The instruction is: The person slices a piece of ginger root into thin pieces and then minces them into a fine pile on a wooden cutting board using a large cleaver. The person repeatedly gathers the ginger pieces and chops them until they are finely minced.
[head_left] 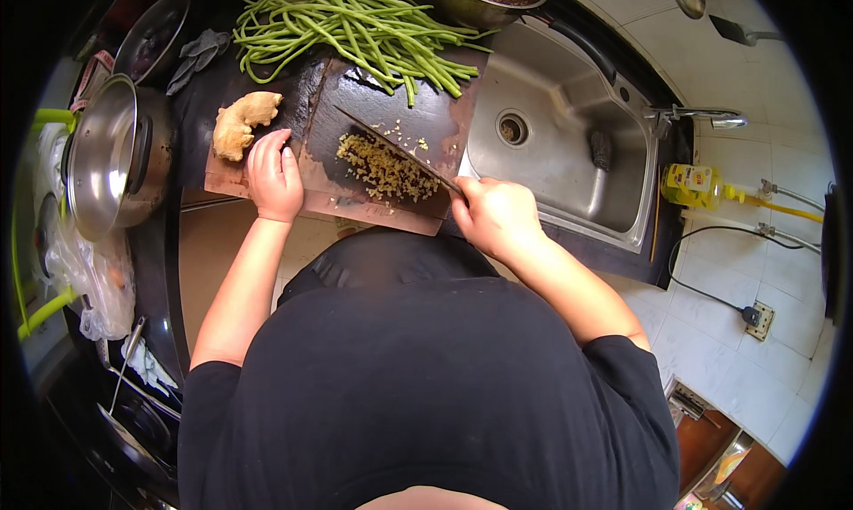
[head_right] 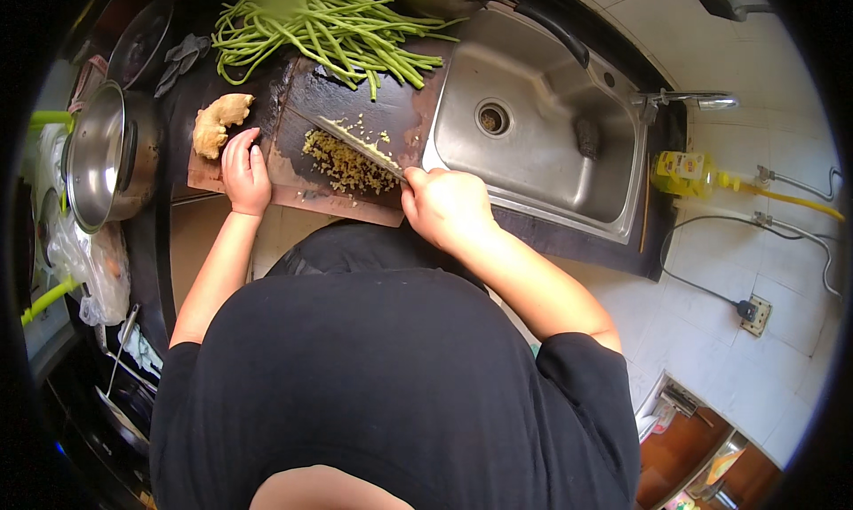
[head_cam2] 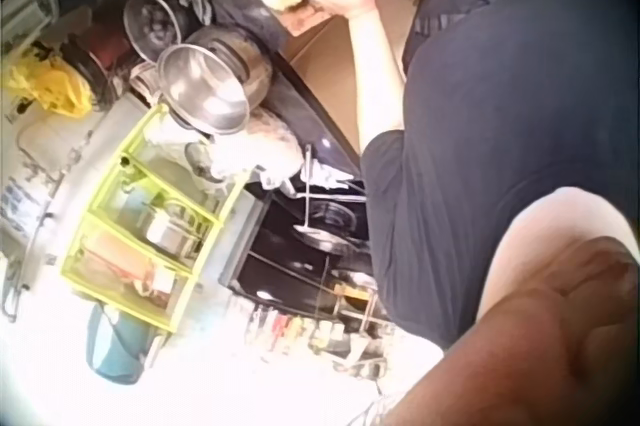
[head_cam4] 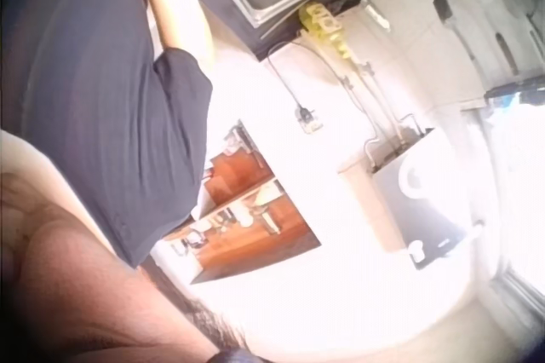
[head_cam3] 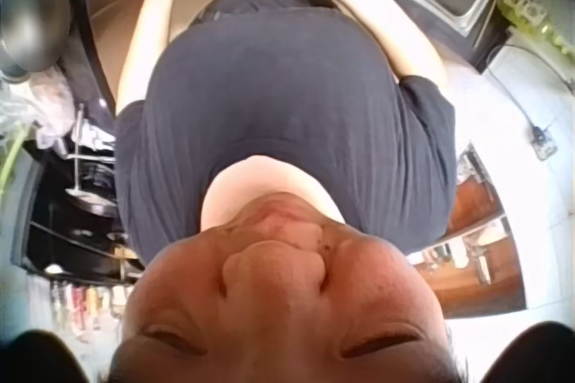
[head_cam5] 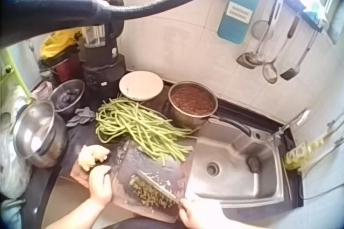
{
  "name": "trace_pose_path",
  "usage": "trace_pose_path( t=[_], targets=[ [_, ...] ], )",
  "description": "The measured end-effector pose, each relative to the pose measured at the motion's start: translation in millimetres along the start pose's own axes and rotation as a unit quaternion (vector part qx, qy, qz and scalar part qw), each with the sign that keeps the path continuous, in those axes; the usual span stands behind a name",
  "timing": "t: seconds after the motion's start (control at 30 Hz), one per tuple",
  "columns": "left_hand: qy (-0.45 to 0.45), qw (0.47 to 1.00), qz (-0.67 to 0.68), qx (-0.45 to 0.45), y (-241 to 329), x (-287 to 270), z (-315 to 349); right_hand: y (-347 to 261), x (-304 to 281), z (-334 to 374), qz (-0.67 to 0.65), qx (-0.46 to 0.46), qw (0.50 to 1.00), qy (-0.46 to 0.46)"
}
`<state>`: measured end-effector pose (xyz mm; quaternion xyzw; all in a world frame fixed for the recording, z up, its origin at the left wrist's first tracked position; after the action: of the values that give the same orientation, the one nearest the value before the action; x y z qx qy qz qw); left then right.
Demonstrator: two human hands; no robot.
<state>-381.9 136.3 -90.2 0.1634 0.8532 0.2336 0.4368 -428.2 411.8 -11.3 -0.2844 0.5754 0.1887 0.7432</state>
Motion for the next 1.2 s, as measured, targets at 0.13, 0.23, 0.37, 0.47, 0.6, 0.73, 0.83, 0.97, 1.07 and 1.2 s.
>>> trace_pose_path(
  t=[0.13,0.23,0.37,0.47,0.6,0.73,0.83,0.97,1.07,1.2],
  targets=[
    [-0.001,1.0,0.005,0.001,-1,-1,-1,-8,-9,0,-0.015,-0.013,1.0,-0.004],
    [-0.001,1.0,0.005,0.0,0,-3,-1,-13,-5,0,-0.02,-0.03,0.999,0.002],
    [0.004,1.0,0.009,-0.003,-1,-3,-1,-13,3,-3,-0.006,-0.023,0.999,-0.024],
    [-0.003,1.0,0.004,-0.001,-1,-2,-1,-15,-3,-5,-0.006,-0.007,0.999,-0.053],
    [-0.006,1.0,0.011,-0.004,-1,-3,-1,-16,3,-7,-0.001,-0.019,0.998,-0.056],
    [0.008,1.0,0.007,-0.002,0,-4,-2,-23,-3,-4,-0.022,-0.046,0.998,-0.032],
    [0.003,1.0,0.017,-0.007,-2,-5,-2,-22,3,-3,-0.016,-0.059,0.998,-0.016],
    [0.003,1.0,0.005,-0.005,1,-4,-3,-21,-4,-5,-0.016,-0.041,0.998,-0.035],
    [-0.003,1.0,0.004,-0.008,-1,-4,-1,-18,0,-3,-0.014,-0.047,0.999,-0.016],
    [0.004,1.0,0.006,-0.006,0,-5,-1,-12,-4,-7,-0.018,-0.01,0.999,-0.04]
  ],
)
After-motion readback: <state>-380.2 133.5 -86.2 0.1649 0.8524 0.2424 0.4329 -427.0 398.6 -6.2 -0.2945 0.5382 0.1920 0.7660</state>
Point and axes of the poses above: each hand's wrist, its own z-axis away from the middle knuckle, its own x-axis out of the palm, y = z × x, the point moved 8 cm from there along -z, towards the middle knuckle, and after that the axes turned 3 degrees about -y, right-handed, at the moved point
